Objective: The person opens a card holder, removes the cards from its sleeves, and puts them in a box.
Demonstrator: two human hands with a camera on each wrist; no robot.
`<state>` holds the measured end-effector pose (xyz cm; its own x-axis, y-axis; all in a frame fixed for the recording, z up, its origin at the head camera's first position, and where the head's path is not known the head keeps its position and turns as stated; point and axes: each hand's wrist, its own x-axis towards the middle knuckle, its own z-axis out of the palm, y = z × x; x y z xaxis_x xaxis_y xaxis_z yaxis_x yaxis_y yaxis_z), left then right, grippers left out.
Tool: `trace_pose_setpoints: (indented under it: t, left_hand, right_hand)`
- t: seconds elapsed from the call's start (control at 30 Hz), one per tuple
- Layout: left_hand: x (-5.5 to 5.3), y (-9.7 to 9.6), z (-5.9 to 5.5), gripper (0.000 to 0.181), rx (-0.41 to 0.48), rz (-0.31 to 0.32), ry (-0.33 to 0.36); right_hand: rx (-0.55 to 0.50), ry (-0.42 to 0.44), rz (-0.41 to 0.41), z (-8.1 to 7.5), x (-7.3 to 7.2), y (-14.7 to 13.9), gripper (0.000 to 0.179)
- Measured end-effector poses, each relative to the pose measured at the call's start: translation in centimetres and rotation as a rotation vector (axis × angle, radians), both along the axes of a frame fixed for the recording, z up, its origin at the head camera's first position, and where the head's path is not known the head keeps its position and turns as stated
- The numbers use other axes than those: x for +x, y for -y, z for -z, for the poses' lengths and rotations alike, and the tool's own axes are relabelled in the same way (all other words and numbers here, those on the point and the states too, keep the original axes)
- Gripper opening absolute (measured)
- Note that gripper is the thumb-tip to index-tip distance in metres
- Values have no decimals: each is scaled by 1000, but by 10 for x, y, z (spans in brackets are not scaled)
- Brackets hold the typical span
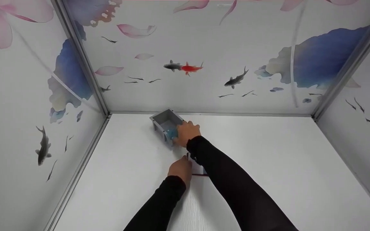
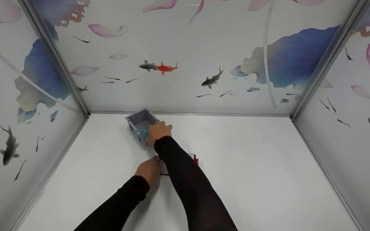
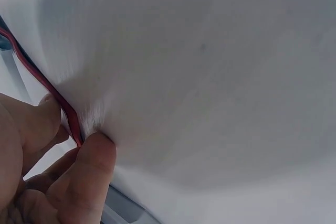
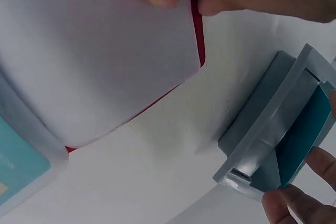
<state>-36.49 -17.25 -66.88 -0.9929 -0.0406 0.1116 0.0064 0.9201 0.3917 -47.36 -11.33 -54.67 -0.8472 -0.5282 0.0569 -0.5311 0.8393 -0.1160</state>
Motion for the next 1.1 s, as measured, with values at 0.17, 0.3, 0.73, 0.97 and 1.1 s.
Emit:
trace_pose_setpoints:
  t: [0.17,0.3,0.73,0.97,1.1]
  left_hand:
    - [21,-4,-28,19,-199,121,-103]
    - [42,-9,-54,9,-351,181,-211]
    - [40,-14,-62,14,-326,138,-71]
    - [39,-14,-68,10,-288,148,-31]
    - [36,-14,-69,9,-270,137,6]
  right_hand:
    - [-52,-5,-9,6,-3,-9,49]
    - [-97,-30,-62,8,-5,-22,40]
    - [-86,142,-235,-10,19,-120,39]
    - [-168,282,-149,5,39,-182,58]
    - [-155,304,-113,13,54,-203,72]
